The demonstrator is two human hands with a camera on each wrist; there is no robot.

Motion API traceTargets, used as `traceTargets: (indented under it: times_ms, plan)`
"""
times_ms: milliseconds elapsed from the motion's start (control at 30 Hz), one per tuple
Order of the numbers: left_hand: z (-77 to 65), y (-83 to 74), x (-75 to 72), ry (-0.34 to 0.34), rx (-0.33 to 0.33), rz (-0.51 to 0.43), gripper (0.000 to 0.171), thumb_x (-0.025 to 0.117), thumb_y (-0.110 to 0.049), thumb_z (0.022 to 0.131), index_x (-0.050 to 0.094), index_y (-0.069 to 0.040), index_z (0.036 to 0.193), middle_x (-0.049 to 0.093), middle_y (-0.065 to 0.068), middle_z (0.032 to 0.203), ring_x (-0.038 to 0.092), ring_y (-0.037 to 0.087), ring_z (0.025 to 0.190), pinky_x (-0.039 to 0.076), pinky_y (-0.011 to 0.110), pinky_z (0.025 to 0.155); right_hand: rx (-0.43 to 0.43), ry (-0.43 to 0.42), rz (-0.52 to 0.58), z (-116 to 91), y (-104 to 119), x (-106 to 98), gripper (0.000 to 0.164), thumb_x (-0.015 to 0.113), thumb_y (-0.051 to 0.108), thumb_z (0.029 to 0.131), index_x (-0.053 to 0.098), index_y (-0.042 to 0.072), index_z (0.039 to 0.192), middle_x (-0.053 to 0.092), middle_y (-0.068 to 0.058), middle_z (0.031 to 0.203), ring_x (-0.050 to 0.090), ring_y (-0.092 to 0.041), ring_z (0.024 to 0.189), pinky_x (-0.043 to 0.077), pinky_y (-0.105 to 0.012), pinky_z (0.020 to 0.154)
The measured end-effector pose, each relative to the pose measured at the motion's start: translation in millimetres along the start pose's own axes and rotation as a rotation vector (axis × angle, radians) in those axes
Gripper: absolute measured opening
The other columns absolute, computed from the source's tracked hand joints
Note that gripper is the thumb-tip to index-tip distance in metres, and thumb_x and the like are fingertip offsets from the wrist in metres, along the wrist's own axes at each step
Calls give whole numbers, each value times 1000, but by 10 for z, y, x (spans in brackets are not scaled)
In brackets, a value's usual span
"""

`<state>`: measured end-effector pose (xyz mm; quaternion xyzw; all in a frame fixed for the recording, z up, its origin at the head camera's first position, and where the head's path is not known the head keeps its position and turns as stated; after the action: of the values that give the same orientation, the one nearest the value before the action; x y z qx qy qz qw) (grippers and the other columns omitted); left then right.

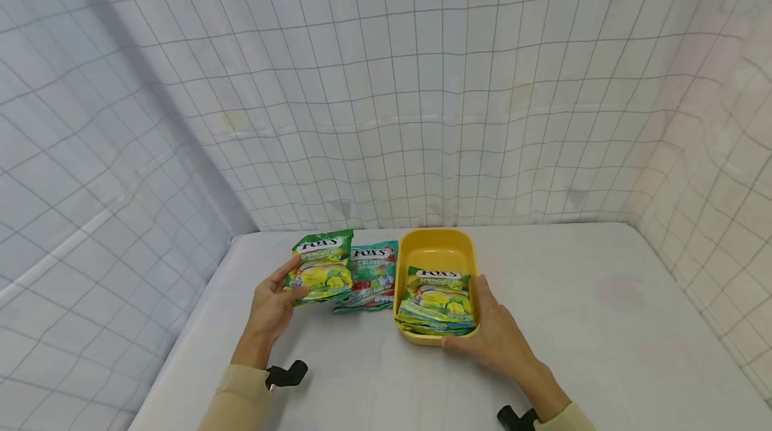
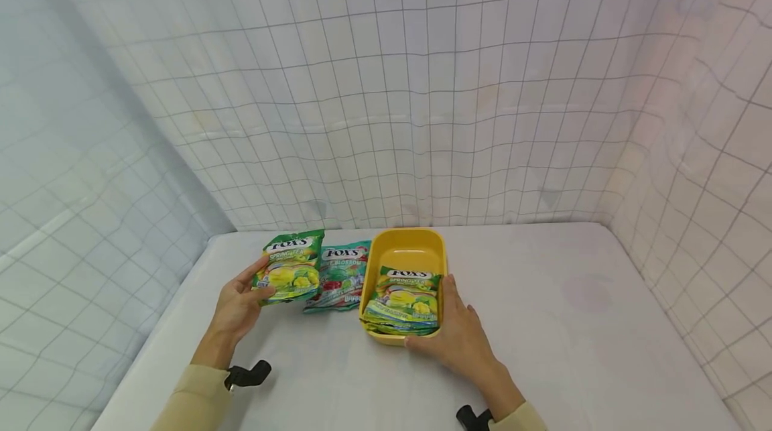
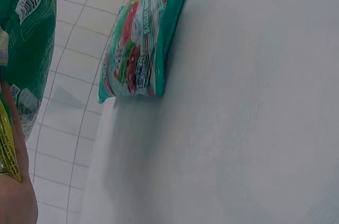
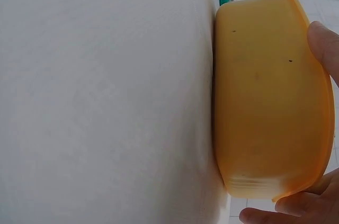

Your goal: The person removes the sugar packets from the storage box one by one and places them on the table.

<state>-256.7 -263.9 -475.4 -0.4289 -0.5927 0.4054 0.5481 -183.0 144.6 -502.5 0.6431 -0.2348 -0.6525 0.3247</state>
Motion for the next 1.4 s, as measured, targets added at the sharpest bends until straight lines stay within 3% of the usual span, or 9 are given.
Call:
traceTargets:
  times_ms: [300, 500, 700, 967, 1267, 1400]
  plan:
    - [10, 12, -197, 0, 17, 13, 80, 56, 26, 86, 33, -1, 158, 34, 7, 154, 48, 12, 126, 50, 21, 95, 13, 7, -1, 2, -2, 7, 139, 79, 75, 68, 8, 4, 163, 15, -20, 167, 31, -43, 146, 33, -59, 113]
    - [9, 50, -317, 18, 34, 34, 78, 58, 25, 85, 40, -4, 156, 45, -2, 143, 50, 11, 124, 51, 22, 94, 10, 2, -5, 3, 13, -4, 139, 80, 75, 67, 9, 3, 163, 17, -21, 166, 33, -43, 145, 34, -59, 112]
    - [28, 79, -410, -3, -1, 41, 79, 58, 26, 86, 37, -3, 157, 51, -7, 137, 53, 9, 120, 51, 22, 92, 6, -1, -5, 5, 10, -9, 139, 80, 74, 67, 9, 4, 163, 18, -21, 166, 35, -43, 144, 35, -59, 111]
    - [107, 74, -504, -1, -39, 64, 81, 59, 23, 87, 35, -7, 159, 37, 2, 152, 52, 6, 120, 50, 22, 94, 3, -3, 5, 3, -14, 6, 140, 80, 76, 67, 9, 4, 163, 15, -20, 167, 30, -42, 147, 32, -59, 114]
    - [159, 171, -586, -12, -65, 135, 82, 63, 24, 84, 35, -2, 157, 56, -13, 130, 58, 5, 116, 52, 24, 94, 14, 6, -4, -1, -22, 19, 140, 78, 78, 66, 10, 5, 164, 13, -19, 167, 27, -42, 148, 30, -59, 115]
    - [193, 188, -594, 8, -73, 179, 83, 63, 22, 84, 32, 0, 158, 52, -8, 136, 56, 5, 117, 51, 23, 94, 14, 2, -5, 5, -15, 15, 139, 78, 77, 67, 10, 5, 164, 13, -19, 168, 26, -42, 148, 30, -60, 115]
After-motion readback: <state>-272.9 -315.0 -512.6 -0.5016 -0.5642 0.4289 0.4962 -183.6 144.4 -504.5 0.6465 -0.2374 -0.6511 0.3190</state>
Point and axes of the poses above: each hand's wrist, its own z-axis towards the middle knuckle, its own x-axis out of the palm, y = z × x, the point moved 3 cm from there along z, towards the middle knuckle
